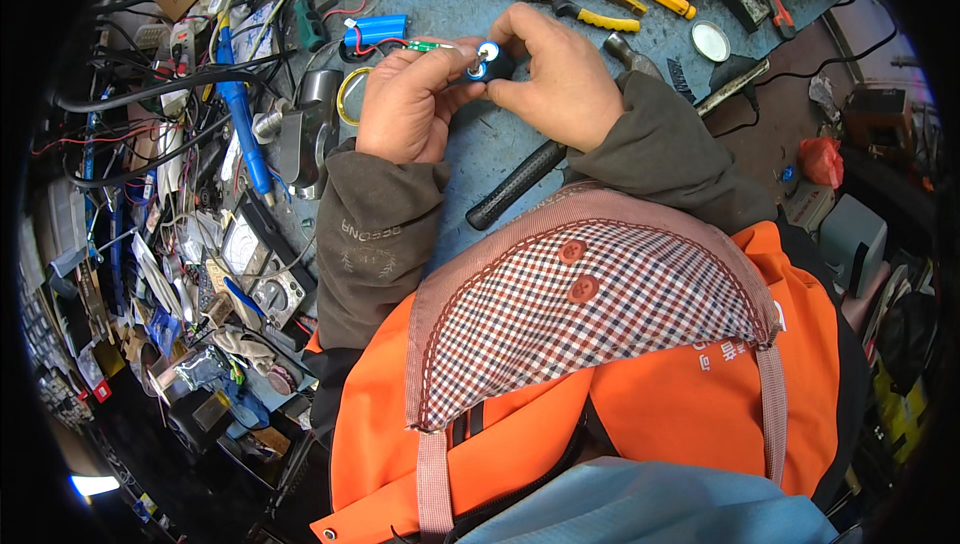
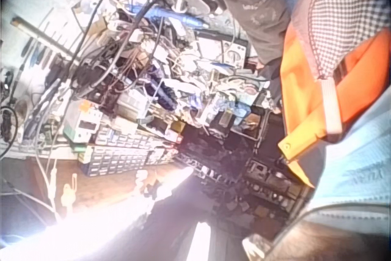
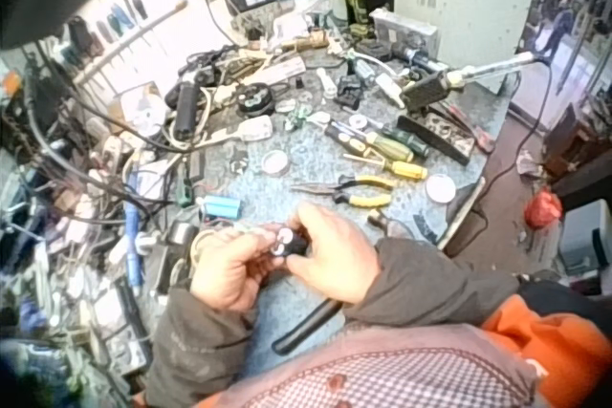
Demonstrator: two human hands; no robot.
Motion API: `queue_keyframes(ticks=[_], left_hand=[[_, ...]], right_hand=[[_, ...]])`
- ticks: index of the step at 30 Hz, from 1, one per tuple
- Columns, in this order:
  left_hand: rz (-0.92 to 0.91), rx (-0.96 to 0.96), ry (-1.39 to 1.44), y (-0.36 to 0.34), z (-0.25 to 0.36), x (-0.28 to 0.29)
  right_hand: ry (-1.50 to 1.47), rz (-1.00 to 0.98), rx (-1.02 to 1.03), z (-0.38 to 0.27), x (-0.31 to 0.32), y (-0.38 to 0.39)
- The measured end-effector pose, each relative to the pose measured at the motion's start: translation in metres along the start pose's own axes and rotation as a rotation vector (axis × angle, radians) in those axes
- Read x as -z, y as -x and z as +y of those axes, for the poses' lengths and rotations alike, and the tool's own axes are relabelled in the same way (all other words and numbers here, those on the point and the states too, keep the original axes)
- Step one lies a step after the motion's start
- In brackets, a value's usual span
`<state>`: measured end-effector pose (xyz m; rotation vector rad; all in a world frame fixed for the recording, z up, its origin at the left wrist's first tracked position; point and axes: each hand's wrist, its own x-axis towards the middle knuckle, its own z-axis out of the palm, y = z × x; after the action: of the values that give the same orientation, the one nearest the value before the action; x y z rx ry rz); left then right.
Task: The person solders wires to two blue cylindrical batteries using a soldering iron and solder wire. They then use pliers to strip and trim wires and connect the batteries to a small circuit board.
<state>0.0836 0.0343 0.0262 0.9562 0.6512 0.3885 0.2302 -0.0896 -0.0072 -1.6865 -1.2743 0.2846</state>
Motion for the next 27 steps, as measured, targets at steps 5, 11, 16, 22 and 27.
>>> queue_keyframes(ticks=[5, 11, 16, 22, 27], left_hand=[[0.025, 0.013, -0.004, 0.001, 0.001, -0.004], [0.029, 0.007, -0.012, -0.001, -0.003, -0.003], [0.013, 0.014, 0.021, -0.004, -0.005, 0.001], [0.017, 0.04, 0.041, -0.007, -0.008, 0.002], [0.047, 0.045, 0.05, -0.006, -0.008, -0.001]], right_hand=[[0.007, -0.026, -0.031, -0.002, 0.002, 0.0], [0.003, -0.03, -0.04, -0.003, 0.003, 0.0], [0.002, -0.028, -0.05, -0.003, 0.003, 0.001], [-0.005, -0.043, -0.065, -0.003, 0.003, 0.0], [-0.034, -0.02, -0.053, -0.005, 0.002, 0.0]])
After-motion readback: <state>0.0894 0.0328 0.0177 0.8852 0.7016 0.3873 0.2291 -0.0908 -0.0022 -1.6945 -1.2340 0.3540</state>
